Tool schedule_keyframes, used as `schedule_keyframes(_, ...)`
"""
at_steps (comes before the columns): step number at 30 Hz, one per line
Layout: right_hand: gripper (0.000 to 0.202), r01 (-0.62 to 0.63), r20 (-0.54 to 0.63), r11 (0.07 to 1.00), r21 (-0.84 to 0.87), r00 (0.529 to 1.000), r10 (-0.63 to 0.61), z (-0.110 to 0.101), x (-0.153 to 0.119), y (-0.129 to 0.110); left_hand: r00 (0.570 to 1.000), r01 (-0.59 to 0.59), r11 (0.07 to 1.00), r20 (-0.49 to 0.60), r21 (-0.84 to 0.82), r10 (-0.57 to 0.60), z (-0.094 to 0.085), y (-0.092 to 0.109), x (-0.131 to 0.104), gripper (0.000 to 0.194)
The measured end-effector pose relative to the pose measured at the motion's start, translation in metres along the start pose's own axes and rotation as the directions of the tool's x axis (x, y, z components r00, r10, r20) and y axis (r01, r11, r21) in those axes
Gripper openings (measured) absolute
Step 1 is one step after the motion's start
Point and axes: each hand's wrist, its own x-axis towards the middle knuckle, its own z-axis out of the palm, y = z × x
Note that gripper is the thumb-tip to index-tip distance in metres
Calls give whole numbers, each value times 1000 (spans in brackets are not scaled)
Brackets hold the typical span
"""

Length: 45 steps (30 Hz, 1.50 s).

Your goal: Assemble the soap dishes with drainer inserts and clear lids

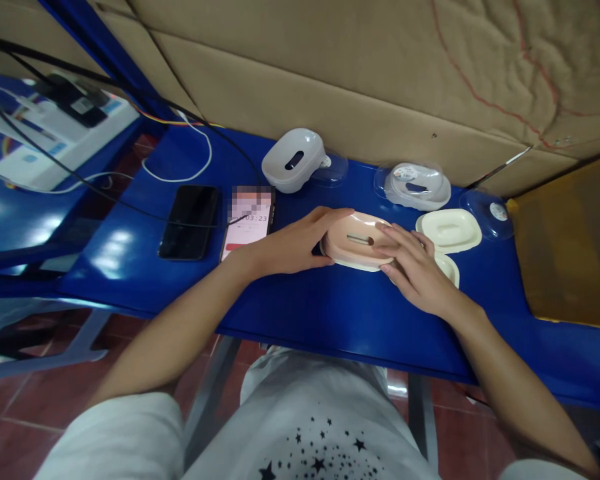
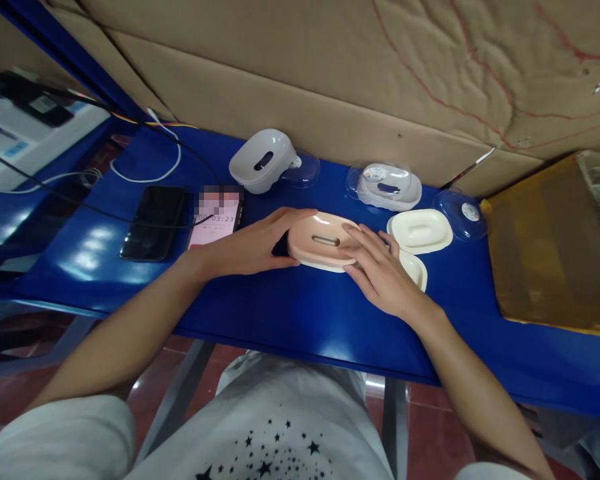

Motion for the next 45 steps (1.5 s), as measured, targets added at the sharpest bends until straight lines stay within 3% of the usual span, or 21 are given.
schedule_keyframes(10, 31, 64, -19, 991, -118, 998, -67, -1, 0, -6, 998, 12, 997, 56, 80, -16, -1, 3, -3, 74)
schedule_keyframes(15, 32, 121, -75, 977, -174, 988, -136, 2, 0, -4, 999, 8, 993, 33, 118, -11, -1, 1, -3, 63)
schedule_keyframes(21, 48, 154, -94, 952, -265, 978, -185, 6, 0, -5, 1000, 8, 979, 25, 202, -13, 1, -5, -4, 59)
schedule_keyframes(34, 48, 127, -85, 956, -265, 984, -155, 9, 0, -6, 997, -47, 930, -38, 365, 65, 7, -1, -5, 55)
schedule_keyframes(45, 54, 138, -84, 968, -212, 984, -159, 11, -3, -2, 980, -148, 935, -76, 323, 182, 4, 3, -1, 47)
